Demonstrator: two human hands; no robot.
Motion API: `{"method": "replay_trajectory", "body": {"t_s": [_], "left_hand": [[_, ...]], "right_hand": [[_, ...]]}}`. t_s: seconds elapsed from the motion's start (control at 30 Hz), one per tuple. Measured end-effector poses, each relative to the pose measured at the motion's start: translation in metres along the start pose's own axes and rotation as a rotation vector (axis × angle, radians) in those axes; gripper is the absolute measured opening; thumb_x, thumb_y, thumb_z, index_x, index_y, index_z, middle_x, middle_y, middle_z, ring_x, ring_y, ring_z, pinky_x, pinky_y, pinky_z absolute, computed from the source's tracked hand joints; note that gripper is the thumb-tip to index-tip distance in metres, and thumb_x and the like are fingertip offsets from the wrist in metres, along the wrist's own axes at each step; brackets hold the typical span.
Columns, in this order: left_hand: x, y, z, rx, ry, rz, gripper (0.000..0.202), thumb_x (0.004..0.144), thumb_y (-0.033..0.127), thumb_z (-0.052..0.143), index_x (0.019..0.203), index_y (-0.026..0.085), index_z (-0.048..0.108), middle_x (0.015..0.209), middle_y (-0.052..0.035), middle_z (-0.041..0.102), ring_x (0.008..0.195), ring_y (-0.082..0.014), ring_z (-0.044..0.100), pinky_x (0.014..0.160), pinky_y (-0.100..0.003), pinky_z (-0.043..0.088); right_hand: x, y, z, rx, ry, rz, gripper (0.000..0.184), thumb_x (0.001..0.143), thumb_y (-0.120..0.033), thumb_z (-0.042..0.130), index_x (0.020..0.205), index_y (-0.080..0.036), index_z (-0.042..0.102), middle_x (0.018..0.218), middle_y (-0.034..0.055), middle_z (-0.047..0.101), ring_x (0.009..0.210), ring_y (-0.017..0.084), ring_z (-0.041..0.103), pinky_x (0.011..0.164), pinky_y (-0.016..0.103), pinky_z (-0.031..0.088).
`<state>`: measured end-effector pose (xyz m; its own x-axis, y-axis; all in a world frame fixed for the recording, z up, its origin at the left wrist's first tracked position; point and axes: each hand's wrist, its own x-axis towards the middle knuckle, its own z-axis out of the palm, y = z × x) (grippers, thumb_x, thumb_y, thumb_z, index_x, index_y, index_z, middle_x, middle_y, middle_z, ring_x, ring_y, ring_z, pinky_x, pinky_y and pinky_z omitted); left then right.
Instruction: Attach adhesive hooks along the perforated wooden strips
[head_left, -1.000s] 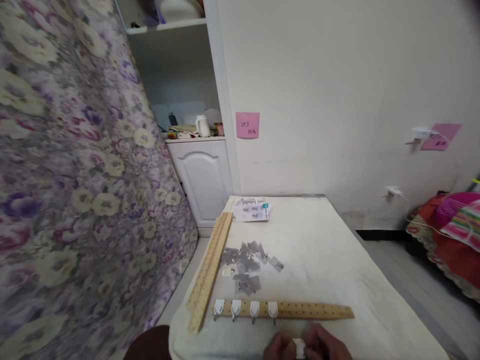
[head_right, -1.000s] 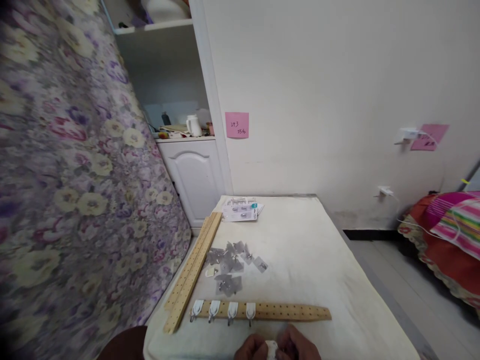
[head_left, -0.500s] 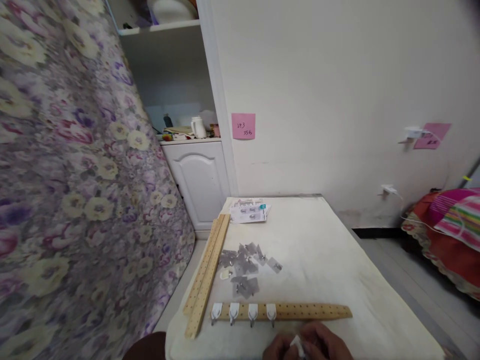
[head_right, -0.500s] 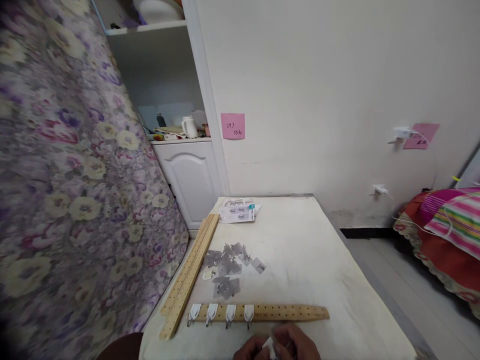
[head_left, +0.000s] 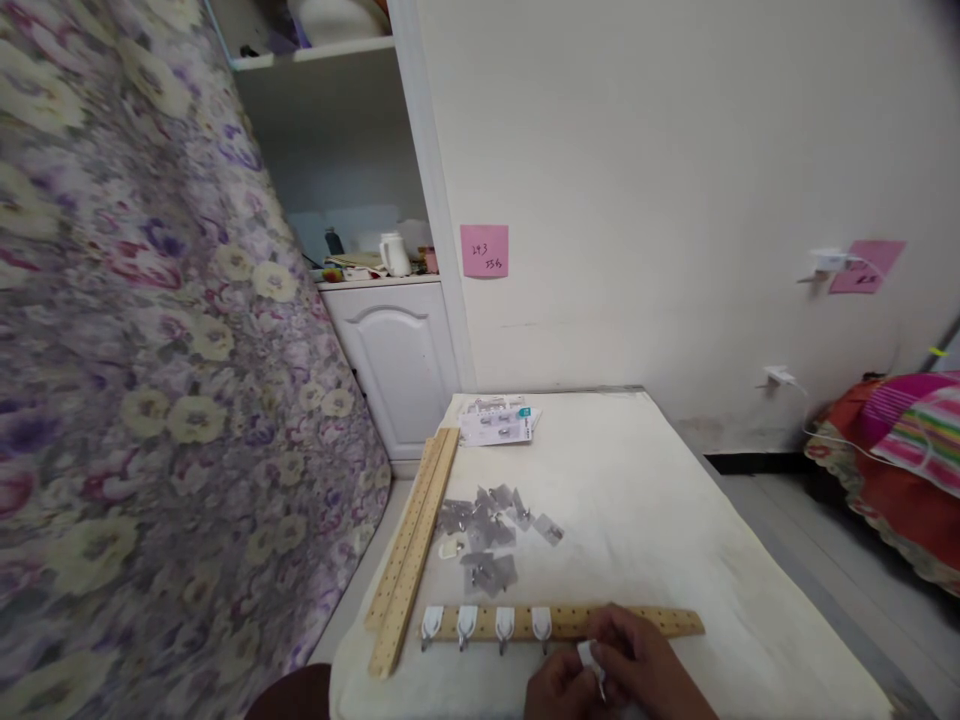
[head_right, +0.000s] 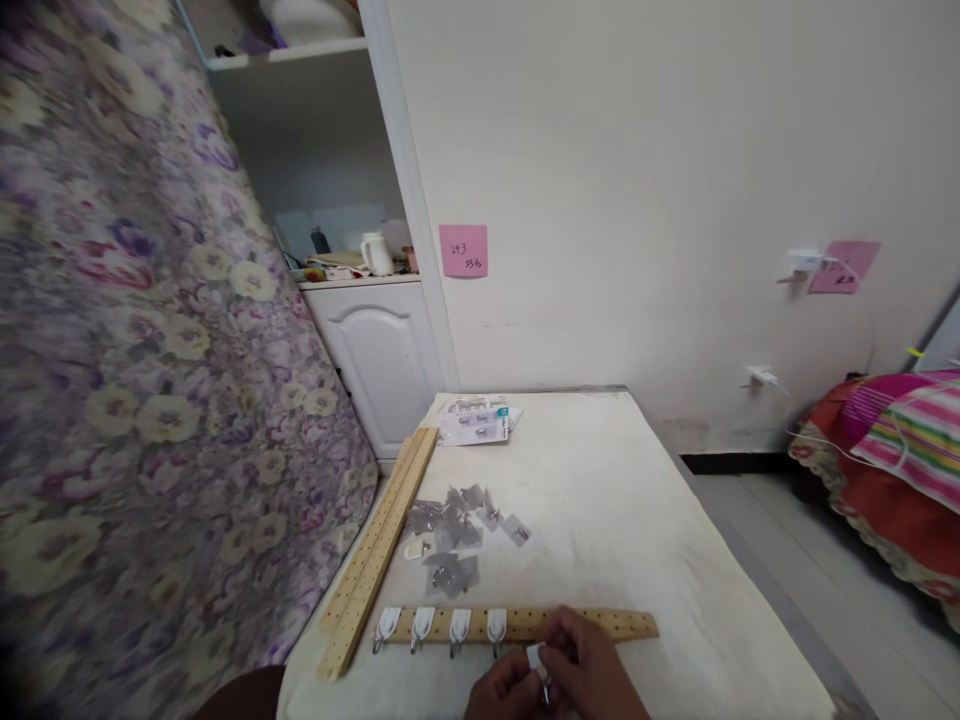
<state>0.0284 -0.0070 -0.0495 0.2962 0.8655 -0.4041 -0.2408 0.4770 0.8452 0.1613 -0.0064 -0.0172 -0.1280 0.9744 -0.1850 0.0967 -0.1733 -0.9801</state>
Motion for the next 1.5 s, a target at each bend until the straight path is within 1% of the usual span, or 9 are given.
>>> {"method": "replay_trajectory", "body": {"t_s": [0.13,0.2,0.3,0.47,0.6,0.8,0.93,1.3,1.5], "left_hand": [[0.001,0.006,0.006,-0.084,0.049,-0.078,0.046,0.047,0.052,0.079,0.066,0.016,0.058,0.055,-0.0003,0.064,0.042,-0.0126,0.056,0.046,-0.024,0.037],[0.001,0.007,0.008,-0.111,0.089,-0.082,0.043,0.051,0.051,0.077,0.064,0.016,0.057,0.052,0.0000,0.063,0.039,-0.0116,0.054,0.043,-0.023,0.035],[0.001,0.005,0.016,-0.178,0.159,-0.074,0.039,0.054,0.048,0.076,0.061,0.017,0.055,0.051,0.0008,0.062,0.038,-0.0114,0.055,0.041,-0.022,0.036],[0.006,-0.002,0.028,-0.246,0.296,-0.067,0.035,0.057,0.046,0.073,0.062,0.018,0.053,0.050,0.0018,0.062,0.035,-0.0114,0.054,0.036,-0.022,0.036],[0.013,-0.007,0.028,-0.239,0.356,-0.048,0.035,0.057,0.048,0.072,0.062,0.018,0.053,0.048,0.0014,0.062,0.033,-0.0126,0.054,0.034,-0.022,0.035],[0.019,-0.014,0.022,-0.288,0.315,-0.064,0.040,0.053,0.050,0.075,0.062,0.019,0.053,0.047,0.0005,0.064,0.033,-0.0136,0.055,0.034,-0.022,0.035],[0.020,-0.017,0.021,-0.304,0.346,-0.039,0.040,0.053,0.051,0.075,0.062,0.018,0.054,0.048,0.0001,0.064,0.034,-0.0130,0.055,0.034,-0.021,0.035],[0.014,-0.006,0.027,-0.259,0.385,-0.045,0.038,0.056,0.050,0.073,0.063,0.019,0.053,0.049,0.0012,0.061,0.038,-0.0135,0.055,0.039,-0.024,0.038],[0.016,-0.010,0.025,-0.296,0.363,-0.042,0.038,0.056,0.050,0.074,0.063,0.019,0.054,0.049,0.0009,0.062,0.037,-0.0125,0.054,0.037,-0.022,0.036]], "right_hand": [[0.016,-0.001,-0.003,-0.044,0.033,0.014,0.008,0.068,-0.027,0.052,0.069,-0.021,0.046,0.051,-0.0077,0.051,0.042,0.012,0.054,0.044,0.022,0.041],[0.023,-0.002,-0.006,-0.162,0.070,-0.038,0.003,0.065,-0.019,0.051,0.066,-0.021,0.048,0.051,-0.0071,0.052,0.045,0.011,0.054,0.046,0.021,0.040],[0.030,-0.005,-0.009,-0.309,0.102,-0.107,0.009,0.064,-0.012,0.049,0.065,-0.019,0.054,0.053,-0.0055,0.054,0.050,0.011,0.054,0.049,0.020,0.039],[0.034,-0.013,-0.011,-0.378,0.088,-0.110,0.011,0.065,-0.011,0.051,0.067,-0.017,0.061,0.056,-0.0027,0.059,0.055,0.012,0.055,0.052,0.020,0.039],[0.038,-0.016,-0.011,-0.454,0.101,-0.119,0.013,0.065,-0.010,0.051,0.066,-0.017,0.062,0.058,-0.0016,0.060,0.057,0.012,0.055,0.053,0.020,0.038],[0.044,-0.014,-0.009,-0.613,0.152,-0.147,0.015,0.065,-0.008,0.049,0.066,-0.017,0.061,0.065,0.0008,0.062,0.063,0.014,0.056,0.059,0.021,0.038],[0.046,-0.014,-0.007,-0.688,0.156,-0.168,0.015,0.066,-0.008,0.048,0.065,-0.018,0.060,0.068,0.0016,0.063,0.066,0.014,0.056,0.061,0.022,0.038],[0.051,-0.016,-0.008,-0.683,0.138,-0.190,0.015,0.064,-0.005,0.048,0.064,-0.017,0.058,0.065,0.0008,0.059,0.063,0.013,0.054,0.060,0.021,0.037],[0.051,-0.015,-0.008,-0.701,0.131,-0.188,0.015,0.065,-0.006,0.047,0.063,-0.017,0.057,0.066,0.0007,0.059,0.063,0.013,0.054,0.060,0.022,0.036]]}}
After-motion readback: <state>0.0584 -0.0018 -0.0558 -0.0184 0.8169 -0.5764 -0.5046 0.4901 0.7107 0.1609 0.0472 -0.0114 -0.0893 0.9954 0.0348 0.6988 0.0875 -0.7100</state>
